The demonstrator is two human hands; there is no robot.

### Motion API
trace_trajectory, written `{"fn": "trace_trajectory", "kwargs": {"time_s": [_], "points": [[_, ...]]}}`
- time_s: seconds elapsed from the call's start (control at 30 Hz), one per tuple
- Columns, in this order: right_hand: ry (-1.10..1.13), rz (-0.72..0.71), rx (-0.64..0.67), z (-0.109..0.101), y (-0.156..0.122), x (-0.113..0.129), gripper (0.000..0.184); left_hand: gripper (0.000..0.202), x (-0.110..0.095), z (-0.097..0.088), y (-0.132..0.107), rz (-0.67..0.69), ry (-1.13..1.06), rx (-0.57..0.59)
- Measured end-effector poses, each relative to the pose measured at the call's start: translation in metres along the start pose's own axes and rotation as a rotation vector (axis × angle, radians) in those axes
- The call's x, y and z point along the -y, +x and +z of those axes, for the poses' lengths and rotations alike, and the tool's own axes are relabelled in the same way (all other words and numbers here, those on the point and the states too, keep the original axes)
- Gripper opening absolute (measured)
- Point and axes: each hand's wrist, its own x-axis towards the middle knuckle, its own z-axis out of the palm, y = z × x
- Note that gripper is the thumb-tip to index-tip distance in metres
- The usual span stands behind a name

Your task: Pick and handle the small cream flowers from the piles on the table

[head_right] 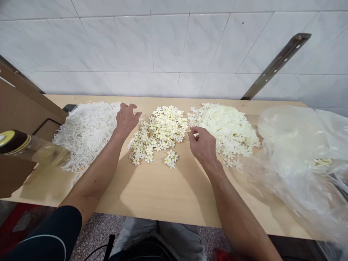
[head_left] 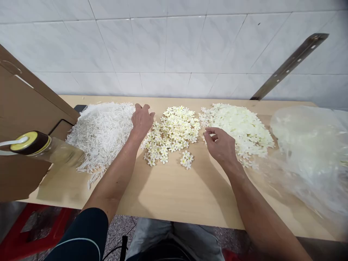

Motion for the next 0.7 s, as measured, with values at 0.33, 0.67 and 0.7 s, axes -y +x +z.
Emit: {"fn": "trace_trajectory", "kwargs": {"time_s": [0.33, 0.67, 0.7], "points": [[-0.038, 0.050, 0.054, -0.001, 0.000, 0.004, 0.020, 0.028, 0.003, 0.003, 0.000, 0.080, 0.108, 0.076], [-0.084, -0.030, 0.313, -0.002, 0.002, 0.014, 0.016, 0.029, 0.008, -0.013, -0.036, 0.142, 0.120, 0.108], [-0.094, -0.045, 0.360, -0.004, 0.001, 0.015, 0.017, 0.028, 0.007, -0.015, -0.040, 0.147, 0.103, 0.076]]}}
